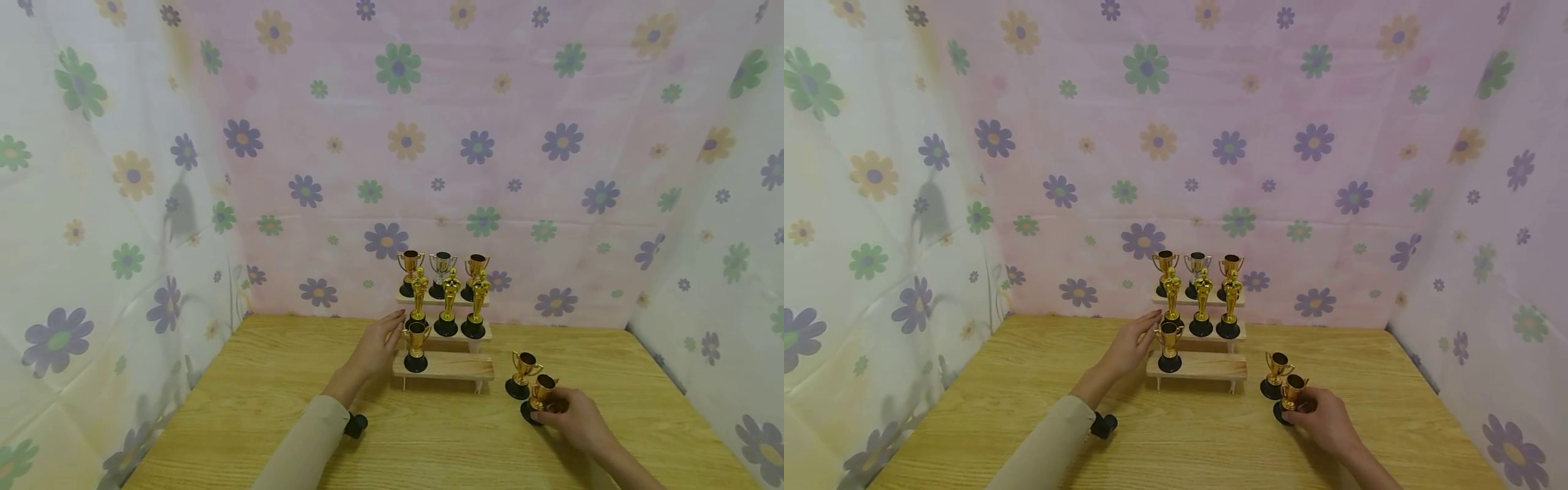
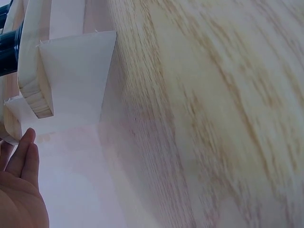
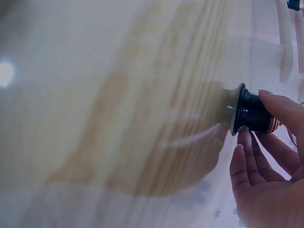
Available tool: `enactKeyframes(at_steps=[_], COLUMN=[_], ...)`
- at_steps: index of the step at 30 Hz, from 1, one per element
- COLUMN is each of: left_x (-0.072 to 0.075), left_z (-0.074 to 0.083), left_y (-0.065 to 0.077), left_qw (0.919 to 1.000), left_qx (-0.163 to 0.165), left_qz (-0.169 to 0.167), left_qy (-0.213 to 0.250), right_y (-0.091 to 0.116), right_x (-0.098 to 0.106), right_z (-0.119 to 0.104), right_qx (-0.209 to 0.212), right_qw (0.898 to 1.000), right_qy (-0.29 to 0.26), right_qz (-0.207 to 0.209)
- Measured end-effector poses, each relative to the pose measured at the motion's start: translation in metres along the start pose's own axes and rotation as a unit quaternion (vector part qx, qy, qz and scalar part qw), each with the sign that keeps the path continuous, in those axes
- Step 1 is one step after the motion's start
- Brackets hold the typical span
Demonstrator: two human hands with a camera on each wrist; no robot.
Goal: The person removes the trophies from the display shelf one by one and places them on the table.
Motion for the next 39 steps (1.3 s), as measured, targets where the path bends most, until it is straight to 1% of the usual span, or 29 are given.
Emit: enactKeyframes(at_steps=[4,7,10,13,18,23,31,35,39], left_x=[0.001,0.001,0.001,0.001,0.002,0.002,0.001,-0.001,0.0], left_z=[0.001,0.001,0.001,0.002,0.002,0.003,0.001,-0.002,-0.002], left_y=[0.0,-0.001,0.0,0.0,-0.001,-0.001,0.001,0.001,0.0], left_qw=[1.0,0.9999,0.9999,1.0,1.0,1.0,0.9995,0.9996,0.9995], left_qx=[-0.004,-0.01,-0.008,0.002,0.005,0.003,0.025,0.023,0.022], left_qz=[0.003,0.004,0.0,-0.006,-0.008,-0.005,-0.016,-0.019,-0.02], left_qy=[0.002,-0.005,-0.009,-0.007,-0.002,0.002,-0.004,-0.005,-0.004], right_y=[0.0,0.002,0.006,0.011,0.02,0.026,0.029,0.029,0.028], right_x=[0.001,0.002,0.004,0.008,0.014,0.015,0.006,0.0,-0.006], right_z=[-0.001,-0.004,-0.005,-0.006,-0.003,-0.008,-0.029,-0.041,-0.056], right_qx=[0.003,0.008,0.009,0.012,-0.009,-0.007,0.057,0.09,0.109], right_qw=[1.0,1.0,1.0,1.0,1.0,0.999,0.996,0.993,0.989], right_qy=[0.004,0.007,0.007,0.011,0.016,0.016,-0.011,-0.024,-0.035], right_qz=[0.001,-0.004,-0.009,-0.014,-0.022,-0.039,-0.067,-0.077,-0.089])
Point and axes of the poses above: each hand's wrist, its own y-axis away from the middle knuckle, its own x-axis out of the back of the hand, z = x × y, the point moved 7 cm from there along -y, towards the middle knuckle, and after that the axes turned 1 degree about -x, right-handed, at the moved point
